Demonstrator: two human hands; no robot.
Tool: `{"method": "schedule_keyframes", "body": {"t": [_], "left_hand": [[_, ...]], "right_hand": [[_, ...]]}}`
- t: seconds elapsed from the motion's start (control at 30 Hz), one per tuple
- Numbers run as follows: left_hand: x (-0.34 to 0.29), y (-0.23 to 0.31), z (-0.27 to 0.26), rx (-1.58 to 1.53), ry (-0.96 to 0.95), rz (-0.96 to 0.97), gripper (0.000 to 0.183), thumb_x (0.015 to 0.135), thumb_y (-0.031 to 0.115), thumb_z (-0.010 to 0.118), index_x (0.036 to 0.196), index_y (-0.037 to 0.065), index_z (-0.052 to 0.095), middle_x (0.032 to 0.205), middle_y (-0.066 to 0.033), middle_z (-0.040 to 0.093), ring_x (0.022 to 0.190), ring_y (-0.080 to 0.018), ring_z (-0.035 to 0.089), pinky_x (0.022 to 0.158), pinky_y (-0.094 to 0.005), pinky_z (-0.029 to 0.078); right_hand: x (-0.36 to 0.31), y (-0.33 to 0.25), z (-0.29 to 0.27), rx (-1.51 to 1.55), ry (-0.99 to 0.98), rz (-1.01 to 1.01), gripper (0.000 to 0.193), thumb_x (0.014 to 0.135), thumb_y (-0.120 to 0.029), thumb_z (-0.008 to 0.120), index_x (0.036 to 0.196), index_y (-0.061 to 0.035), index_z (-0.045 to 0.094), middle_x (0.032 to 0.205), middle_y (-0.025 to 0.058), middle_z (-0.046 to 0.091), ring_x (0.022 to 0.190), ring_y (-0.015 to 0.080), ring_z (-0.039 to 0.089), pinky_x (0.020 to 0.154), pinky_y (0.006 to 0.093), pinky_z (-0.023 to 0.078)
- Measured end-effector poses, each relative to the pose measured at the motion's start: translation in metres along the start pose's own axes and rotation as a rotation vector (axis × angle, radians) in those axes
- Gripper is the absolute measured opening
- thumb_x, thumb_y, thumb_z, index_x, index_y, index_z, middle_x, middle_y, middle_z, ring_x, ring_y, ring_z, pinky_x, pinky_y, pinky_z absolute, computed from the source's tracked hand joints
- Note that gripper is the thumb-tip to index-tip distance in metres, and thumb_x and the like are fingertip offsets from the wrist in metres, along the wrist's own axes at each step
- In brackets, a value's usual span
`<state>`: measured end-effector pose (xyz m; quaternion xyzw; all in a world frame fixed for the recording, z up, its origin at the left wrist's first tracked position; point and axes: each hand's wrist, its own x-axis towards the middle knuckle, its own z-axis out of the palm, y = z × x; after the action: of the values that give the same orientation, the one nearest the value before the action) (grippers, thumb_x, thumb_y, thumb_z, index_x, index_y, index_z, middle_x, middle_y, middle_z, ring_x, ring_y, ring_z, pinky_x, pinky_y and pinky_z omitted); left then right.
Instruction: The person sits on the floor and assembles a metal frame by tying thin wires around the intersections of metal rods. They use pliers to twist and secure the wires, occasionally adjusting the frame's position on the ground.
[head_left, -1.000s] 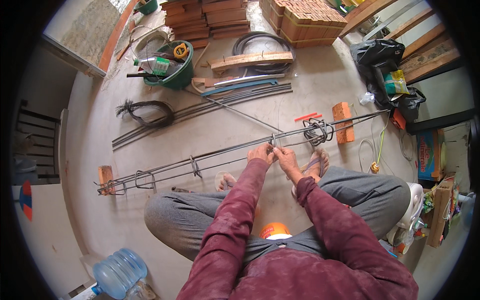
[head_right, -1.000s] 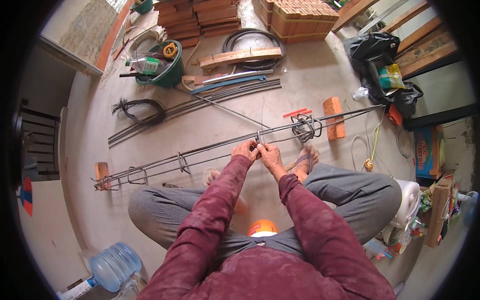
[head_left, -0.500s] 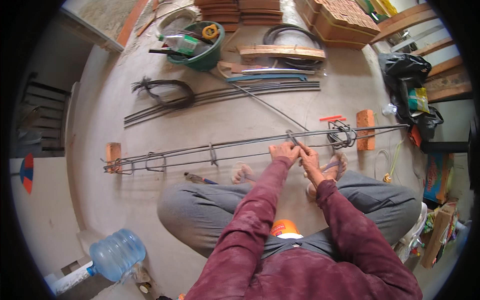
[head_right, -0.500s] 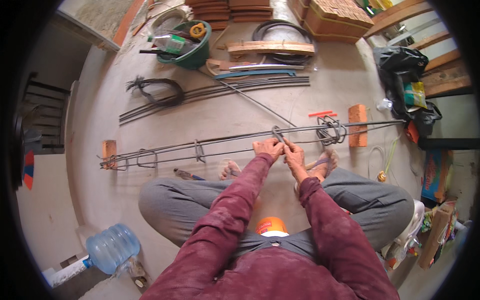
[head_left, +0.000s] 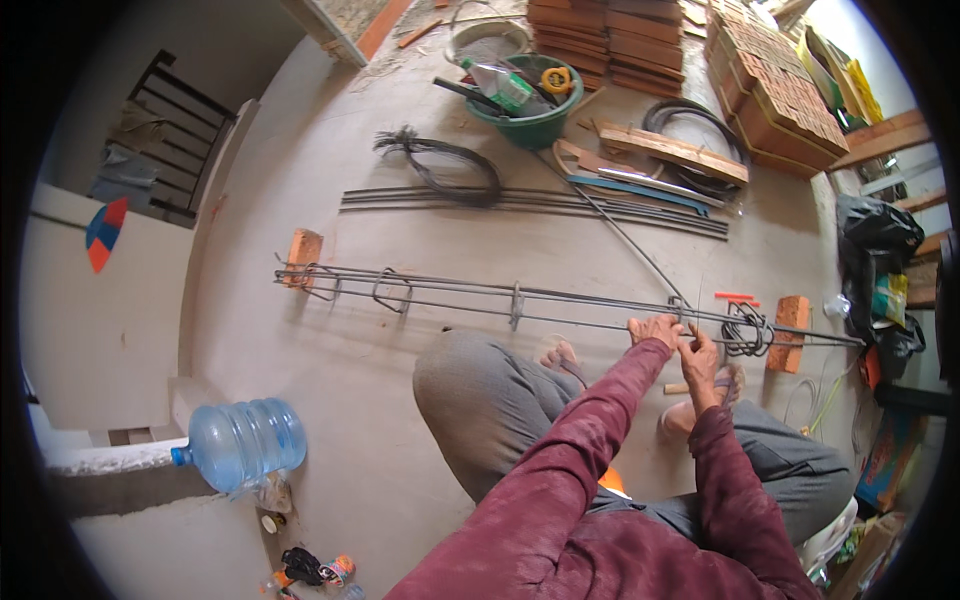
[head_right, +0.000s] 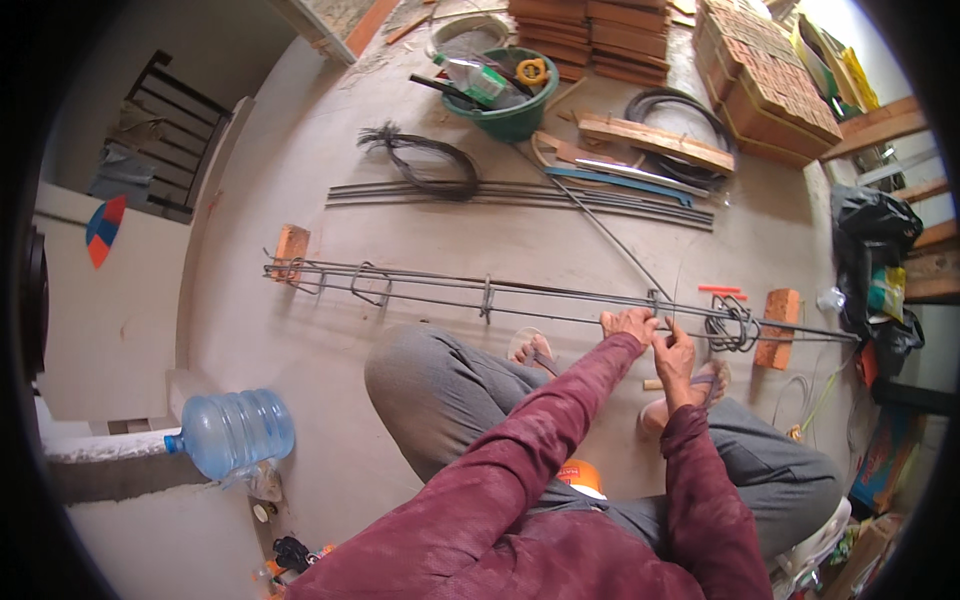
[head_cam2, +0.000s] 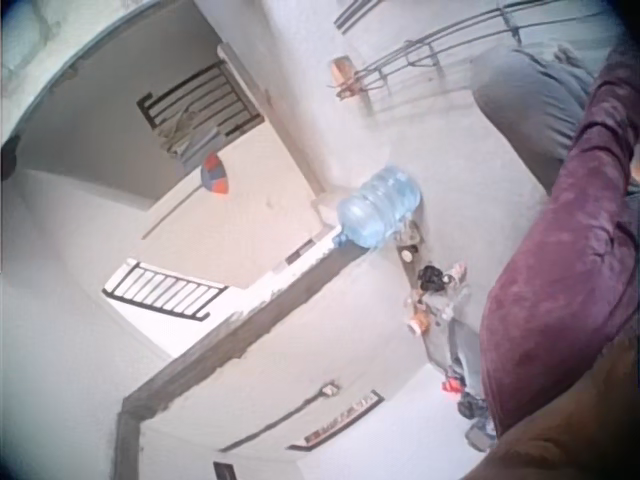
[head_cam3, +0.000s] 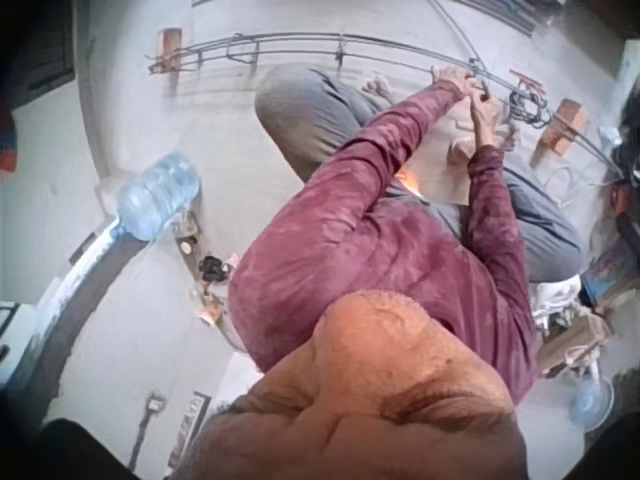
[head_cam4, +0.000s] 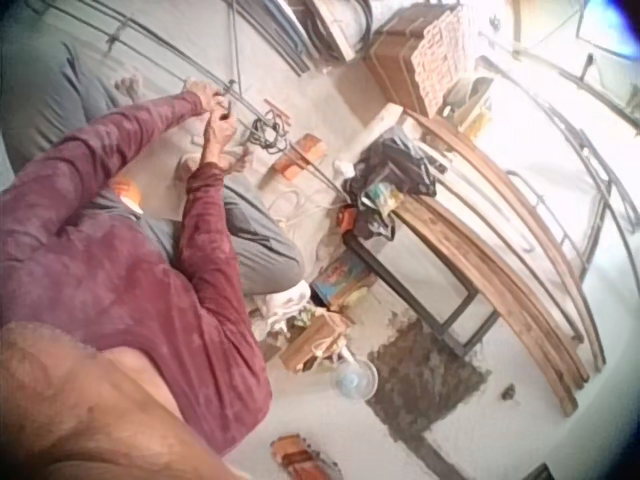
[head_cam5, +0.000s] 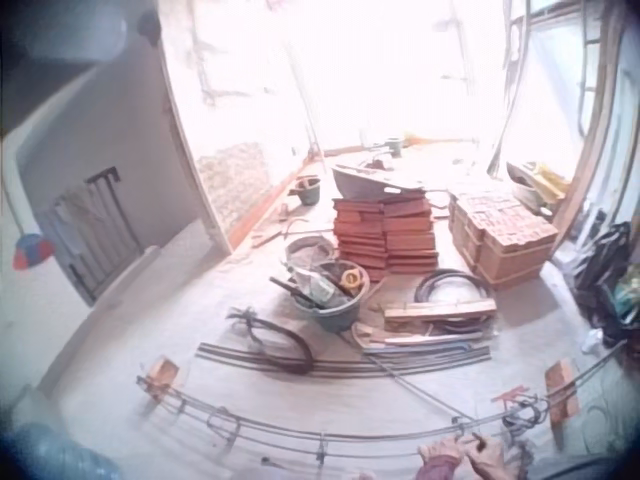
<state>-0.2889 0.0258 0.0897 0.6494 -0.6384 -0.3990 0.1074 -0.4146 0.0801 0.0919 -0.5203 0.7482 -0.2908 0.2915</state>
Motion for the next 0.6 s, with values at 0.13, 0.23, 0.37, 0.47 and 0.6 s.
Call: {"method": "schedule_keyframes", "body": {"t": [0.13,0.23,0.37,0.47,0.6], "left_hand": [[0.024,-0.02,0.011,0.033,-0.198,-0.037,0.041,0.087,0.048,0.052,0.115,0.023,0.067,0.119,-0.0067,0.066,0.114,-0.0253,0.059,0.102,-0.0552,0.029],[0.018,-0.021,0.007,0.1,-0.086,-0.052,0.033,0.088,0.051,0.055,0.096,0.024,0.072,0.097,-0.0013,0.072,0.096,-0.0211,0.066,0.09,-0.0465,0.035],[0.014,0.001,-0.01,0.075,-0.144,-0.062,0.032,0.086,0.049,0.059,0.098,0.023,0.072,0.099,-0.0007,0.072,0.1,-0.0204,0.065,0.094,-0.0432,0.035],[0.011,0.003,-0.011,0.055,-0.134,-0.065,0.033,0.085,0.047,0.062,0.104,0.022,0.071,0.101,-0.0029,0.072,0.102,-0.0207,0.064,0.095,-0.04,0.033],[0.012,0.005,-0.009,0.033,-0.129,-0.057,0.033,0.084,0.045,0.065,0.103,0.02,0.07,0.103,-0.004,0.071,0.103,-0.0204,0.064,0.094,-0.0381,0.032]], "right_hand": [[0.028,-0.057,-0.062,0.132,0.007,-0.109,0.039,0.1,-0.028,0.046,0.121,0.0007,0.061,0.083,0.0102,0.063,0.075,0.0168,0.056,0.073,0.033,0.046],[0.033,-0.12,-0.14,0.146,-0.213,-0.067,0.035,0.103,-0.024,0.042,0.118,-0.0022,0.064,0.069,0.0001,0.051,0.059,0.0069,0.043,0.054,0.0252,0.038],[0.019,-0.11,-0.205,0.089,-0.395,-0.1,0.032,0.099,-0.026,0.051,0.117,-0.0034,0.065,0.073,0.0043,0.058,0.065,0.01,0.051,0.059,0.0272,0.043],[-0.004,-0.063,-0.19,-0.222,-0.484,-0.012,0.029,0.096,-0.024,0.053,0.113,-0.0044,0.066,0.097,0.0182,0.069,0.089,0.0303,0.066,0.076,0.0381,0.05],[-0.04,0.032,-0.145,-0.516,-0.752,-0.158,0.026,0.092,-0.024,0.054,0.103,-0.004,0.066,0.093,0.0217,0.066,0.089,0.0402,0.062,0.077,0.0455,0.049]]}}
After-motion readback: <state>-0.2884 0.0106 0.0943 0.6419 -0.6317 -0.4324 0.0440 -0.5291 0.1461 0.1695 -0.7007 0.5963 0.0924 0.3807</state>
